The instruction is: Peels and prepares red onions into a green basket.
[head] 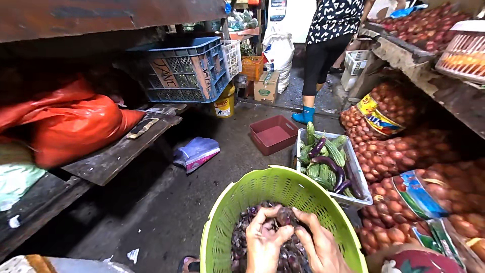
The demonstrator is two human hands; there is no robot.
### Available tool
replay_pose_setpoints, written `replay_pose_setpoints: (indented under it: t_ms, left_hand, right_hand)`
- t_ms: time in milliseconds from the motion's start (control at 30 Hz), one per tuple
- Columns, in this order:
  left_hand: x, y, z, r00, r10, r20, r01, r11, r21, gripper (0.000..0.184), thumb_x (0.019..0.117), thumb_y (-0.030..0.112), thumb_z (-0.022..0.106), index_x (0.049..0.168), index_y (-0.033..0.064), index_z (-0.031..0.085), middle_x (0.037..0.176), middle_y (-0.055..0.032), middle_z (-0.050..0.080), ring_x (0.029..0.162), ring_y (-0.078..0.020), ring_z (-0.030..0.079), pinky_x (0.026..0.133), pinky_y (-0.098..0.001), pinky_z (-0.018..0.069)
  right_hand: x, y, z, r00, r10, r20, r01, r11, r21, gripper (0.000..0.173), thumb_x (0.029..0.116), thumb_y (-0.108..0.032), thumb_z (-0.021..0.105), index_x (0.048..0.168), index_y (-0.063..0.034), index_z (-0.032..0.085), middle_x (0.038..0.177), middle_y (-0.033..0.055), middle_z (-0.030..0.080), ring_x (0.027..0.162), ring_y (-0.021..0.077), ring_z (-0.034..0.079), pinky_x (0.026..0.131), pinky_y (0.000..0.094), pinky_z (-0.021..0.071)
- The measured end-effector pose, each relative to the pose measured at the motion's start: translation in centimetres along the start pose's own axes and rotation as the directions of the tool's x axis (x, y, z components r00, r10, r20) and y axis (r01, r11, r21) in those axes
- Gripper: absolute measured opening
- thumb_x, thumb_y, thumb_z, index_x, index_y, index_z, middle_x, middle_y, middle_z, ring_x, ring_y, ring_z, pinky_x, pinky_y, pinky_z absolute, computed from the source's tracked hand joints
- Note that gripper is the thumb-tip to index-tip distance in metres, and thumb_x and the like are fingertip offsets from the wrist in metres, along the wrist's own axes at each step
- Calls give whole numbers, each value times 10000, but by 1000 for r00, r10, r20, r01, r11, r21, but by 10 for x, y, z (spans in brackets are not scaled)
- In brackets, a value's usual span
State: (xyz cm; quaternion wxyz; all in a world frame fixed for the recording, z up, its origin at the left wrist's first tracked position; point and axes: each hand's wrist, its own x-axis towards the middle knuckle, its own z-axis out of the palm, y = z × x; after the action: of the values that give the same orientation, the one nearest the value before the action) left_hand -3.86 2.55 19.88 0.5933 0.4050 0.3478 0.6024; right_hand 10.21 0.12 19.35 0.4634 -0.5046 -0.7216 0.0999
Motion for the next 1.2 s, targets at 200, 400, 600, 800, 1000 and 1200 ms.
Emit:
replay_pose_setpoints:
  t_ms: [200, 400, 600, 800, 1000, 1200]
  left_hand:
    - [-3, -14, -1, 985, 175, -12, -173, 981, 91, 404, 702, -150, 768, 1086, -50, 691, 1060, -62, 729, 926, -97, 722, 824, -253, 621]
    - [4, 10, -9, 988, -136, 69, 141, 987, -78, 245, 832, -102, 657, 1060, -23, 700, 964, -79, 742, 768, -132, 722, 686, -280, 625]
    - [3, 10, -10, 987, -121, 107, 130, 988, -82, 260, 830, -94, 660, 1074, -12, 693, 991, -77, 742, 788, -117, 720, 693, -266, 619]
    - [-2, -17, -10, 938, 322, 126, -340, 924, 172, 344, 810, 17, 786, 1143, 49, 704, 1145, -5, 717, 1051, -77, 687, 916, -251, 588]
    - [5, -3, -9, 990, 33, 137, -19, 994, -103, 333, 890, -53, 672, 1221, -17, 651, 1126, -88, 729, 936, -146, 729, 821, -311, 624]
    - [19, 9, -20, 915, -363, 174, 401, 784, -475, 300, 989, 53, 482, 1249, 6, 624, 1122, -160, 698, 917, -211, 721, 795, -340, 613]
  right_hand:
    - [4, -6, 1, 991, 131, 24, -133, 982, 134, 312, 1076, -220, 459, 1180, 41, 594, 981, 126, 710, 799, 31, 657, 749, 162, 534]
    - [6, 15, -4, 994, -100, 41, 92, 982, 165, 359, 1095, -310, 455, 1240, -8, 585, 1088, 113, 720, 1006, 18, 680, 897, 148, 524]
    - [3, 14, -5, 995, -90, 34, 80, 970, 228, 316, 1084, -263, 478, 1221, 0, 587, 1075, 106, 715, 1001, 2, 673, 897, 133, 519]
    - [1, 7, 7, 996, 61, -64, -43, 967, 251, 283, 1077, -267, 478, 1124, -16, 599, 964, 57, 703, 835, -43, 639, 764, 99, 510]
    - [21, -3, -17, 718, 520, 462, -648, 258, 716, 91, 1043, -197, 441, 1020, -175, 527, 688, -63, 557, 490, 9, 494, 436, 162, 423]
    - [32, 9, -28, 348, 642, 684, -839, -113, 533, 183, 1137, -265, 296, 1202, -160, 431, 711, 0, 508, 464, 62, 462, 405, 188, 405]
